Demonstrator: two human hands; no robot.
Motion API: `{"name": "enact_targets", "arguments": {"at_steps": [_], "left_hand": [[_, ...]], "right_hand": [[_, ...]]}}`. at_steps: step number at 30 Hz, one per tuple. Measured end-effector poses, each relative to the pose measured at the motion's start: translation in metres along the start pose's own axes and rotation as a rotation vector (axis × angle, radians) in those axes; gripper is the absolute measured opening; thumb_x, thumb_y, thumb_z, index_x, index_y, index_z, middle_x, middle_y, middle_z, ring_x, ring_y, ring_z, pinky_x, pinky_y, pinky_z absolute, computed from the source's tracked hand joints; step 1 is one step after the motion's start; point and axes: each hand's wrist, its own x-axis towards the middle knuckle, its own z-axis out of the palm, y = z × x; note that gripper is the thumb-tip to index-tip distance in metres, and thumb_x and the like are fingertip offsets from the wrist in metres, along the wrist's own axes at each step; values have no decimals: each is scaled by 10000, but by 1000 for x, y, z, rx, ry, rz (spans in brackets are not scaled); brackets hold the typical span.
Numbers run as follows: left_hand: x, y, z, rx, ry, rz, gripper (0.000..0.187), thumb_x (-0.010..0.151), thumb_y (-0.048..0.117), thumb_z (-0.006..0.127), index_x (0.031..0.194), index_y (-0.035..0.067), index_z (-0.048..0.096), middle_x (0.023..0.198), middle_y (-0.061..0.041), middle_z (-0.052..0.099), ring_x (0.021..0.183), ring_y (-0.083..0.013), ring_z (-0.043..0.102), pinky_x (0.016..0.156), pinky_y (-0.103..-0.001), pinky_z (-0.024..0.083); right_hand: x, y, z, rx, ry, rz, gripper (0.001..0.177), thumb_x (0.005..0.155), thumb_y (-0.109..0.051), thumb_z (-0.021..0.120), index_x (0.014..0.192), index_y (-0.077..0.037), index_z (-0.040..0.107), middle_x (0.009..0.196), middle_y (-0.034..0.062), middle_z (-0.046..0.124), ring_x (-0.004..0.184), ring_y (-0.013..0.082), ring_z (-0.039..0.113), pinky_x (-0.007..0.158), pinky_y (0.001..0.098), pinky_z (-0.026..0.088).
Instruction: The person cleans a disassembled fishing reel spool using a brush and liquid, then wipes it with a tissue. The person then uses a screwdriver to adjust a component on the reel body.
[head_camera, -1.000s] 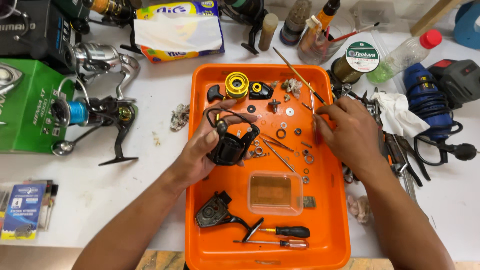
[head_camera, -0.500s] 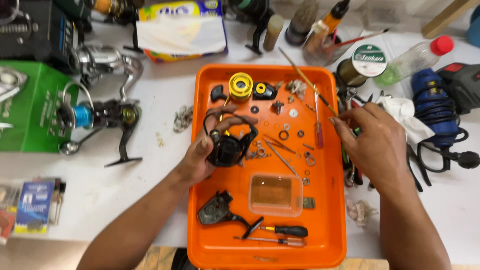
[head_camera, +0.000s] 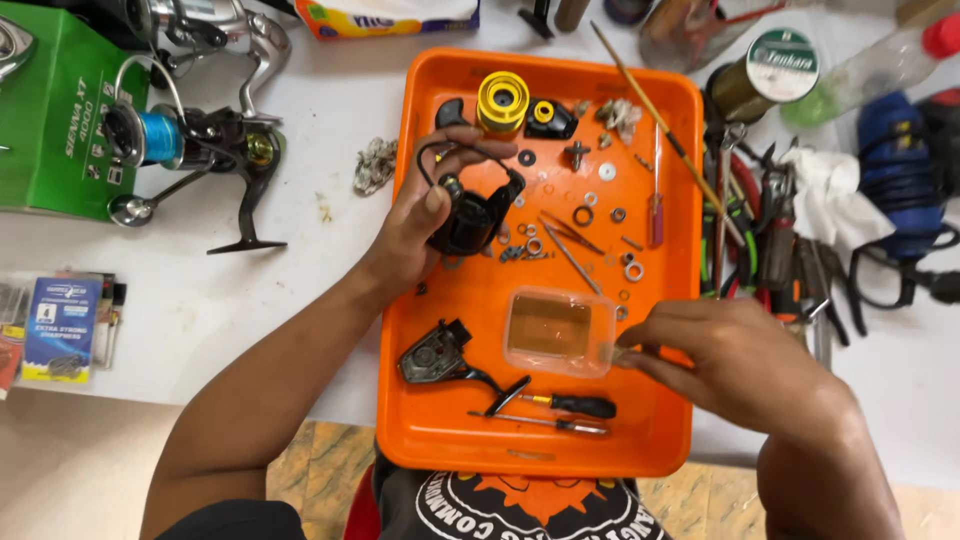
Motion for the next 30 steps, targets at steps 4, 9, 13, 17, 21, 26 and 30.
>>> {"name": "enact_targets", "arguments": {"at_steps": [4, 9, 13, 17, 21, 26, 30], "left_hand": [[-2, -2, -1, 228, -10, 79, 568, 1005, 595, 545, 1311, 139, 400, 1328, -128, 550, 1334, -244, 495, 1232, -439, 330], [-5, -2, 1, 201, -51, 49, 632, 972, 631, 566, 1356, 161, 389, 1262, -154, 573, 1265, -229, 529, 989, -377, 583], [-9, -1, 4, 46, -36, -43, 740, 879, 659, 628, 1315, 126, 358, 1271, -200, 507, 1234, -221, 492, 790, -475, 675], [-11, -7, 0, -138, -74, -159, 666, 901, 570, 618, 1323, 138, 338, 1237, -164, 562, 865, -381, 710, 702, -440, 637], [-12, -9, 4, -260, -153, -124, 585, 961, 471, 639, 1328, 128, 340, 1245, -219, 607, 1013, -353, 679, 912, -493, 589], [-16, -7, 16, -274, -113, -168, 434, 991, 542, 485, 1241, 198, 398, 1272, -305, 601, 1040, -322, 643, 933, -413, 528], [-18, -4, 19, -237, -73, -145, 516, 960, 542, 570, 1321, 213, 402, 1257, -295, 593, 1002, -319, 644, 922, -419, 537]], "right_hand": [[-8, -25, 47, 138, -152, -71, 174, 888, -320, 665, 984, -196, 740, 874, -19, 748, 668, 233, 707, 572, 371, 518], [-27, -40, 101, -226, -255, -39, 171, 944, -310, 552, 916, -182, 661, 700, 19, 644, 559, 347, 639, 390, 534, 467], [-33, -38, 117, -336, -356, 7, 74, 798, -125, 599, 760, -159, 545, 692, 4, 573, 588, 322, 603, 414, 510, 464], [-26, -32, 113, -308, -428, 82, 200, 936, -307, 531, 787, -173, 546, 738, -11, 624, 643, 333, 608, 488, 527, 440], [-17, -37, 80, -188, -516, 161, 144, 826, -372, 593, 766, -242, 593, 763, -43, 670, 691, 277, 611, 559, 435, 431], [-39, -33, 52, -43, -259, 152, 86, 724, -286, 667, 798, -268, 628, 793, -75, 689, 732, 209, 648, 614, 353, 476], [-39, -31, 33, 236, 56, 245, 120, 735, -179, 700, 850, -195, 731, 833, -95, 831, 660, 74, 731, 631, 246, 575]]}}
